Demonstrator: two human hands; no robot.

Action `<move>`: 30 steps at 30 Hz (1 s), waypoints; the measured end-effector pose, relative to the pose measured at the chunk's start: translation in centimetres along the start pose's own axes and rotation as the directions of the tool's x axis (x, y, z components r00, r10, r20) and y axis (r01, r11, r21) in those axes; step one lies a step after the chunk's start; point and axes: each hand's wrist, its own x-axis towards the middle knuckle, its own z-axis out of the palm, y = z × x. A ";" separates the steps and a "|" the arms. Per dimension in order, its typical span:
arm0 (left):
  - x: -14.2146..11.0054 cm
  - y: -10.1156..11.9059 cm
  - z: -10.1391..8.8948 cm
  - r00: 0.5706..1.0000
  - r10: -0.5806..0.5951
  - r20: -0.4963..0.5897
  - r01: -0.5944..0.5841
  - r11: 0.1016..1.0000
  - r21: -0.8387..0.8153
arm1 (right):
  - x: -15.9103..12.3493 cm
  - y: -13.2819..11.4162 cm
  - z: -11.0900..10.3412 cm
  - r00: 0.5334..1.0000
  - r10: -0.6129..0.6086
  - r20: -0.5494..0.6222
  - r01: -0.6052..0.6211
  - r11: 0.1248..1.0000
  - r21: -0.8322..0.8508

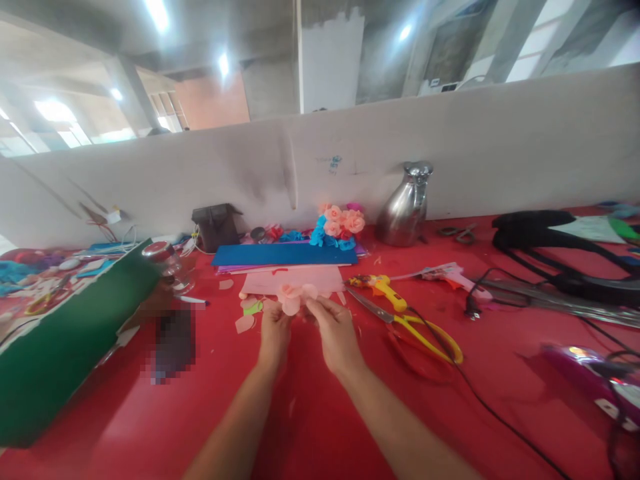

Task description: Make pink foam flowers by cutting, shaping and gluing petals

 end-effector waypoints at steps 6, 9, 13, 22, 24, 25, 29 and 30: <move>0.2 -0.4 -0.4 0.999 0.002 -0.036 0.000 0.999 0.049 | 0.3 -0.1 -0.2 0.996 -0.061 0.066 0.066 0.995 -0.081; 0.2 -0.1 -0.2 1.000 0.013 -0.007 -0.013 0.999 0.032 | 0.7 -0.3 -0.5 0.993 -0.066 0.097 0.076 0.992 -0.097; 0.1 0.2 -0.1 1.000 0.012 0.016 -0.012 1.000 0.013 | 0.8 -0.8 -1.0 0.983 -0.016 0.181 0.030 0.996 -0.078; 0.3 -0.5 -0.5 0.999 0.013 0.037 -0.014 1.000 0.017 | 1.2 -0.7 -1.3 0.981 -0.146 0.125 0.176 0.945 -0.277; 0.2 -0.4 -0.5 0.999 0.020 0.046 -0.022 0.999 0.032 | 1.3 -0.5 -1.4 0.972 -0.193 0.137 0.228 0.920 -0.318; 0.2 -0.4 -0.5 0.999 0.023 0.048 -0.025 0.999 0.038 | 1.4 -0.3 -1.5 0.967 -0.209 0.144 0.246 0.909 -0.337; 0.1 -0.1 -0.3 0.999 0.034 0.042 -0.037 0.998 0.055 | 1.4 0.2 -1.7 0.959 -0.245 0.142 0.282 0.865 -0.414; 0.1 0.0 -0.2 0.998 0.040 0.041 -0.042 0.997 0.066 | 1.4 0.2 -1.8 0.958 -0.251 0.140 0.287 0.856 -0.430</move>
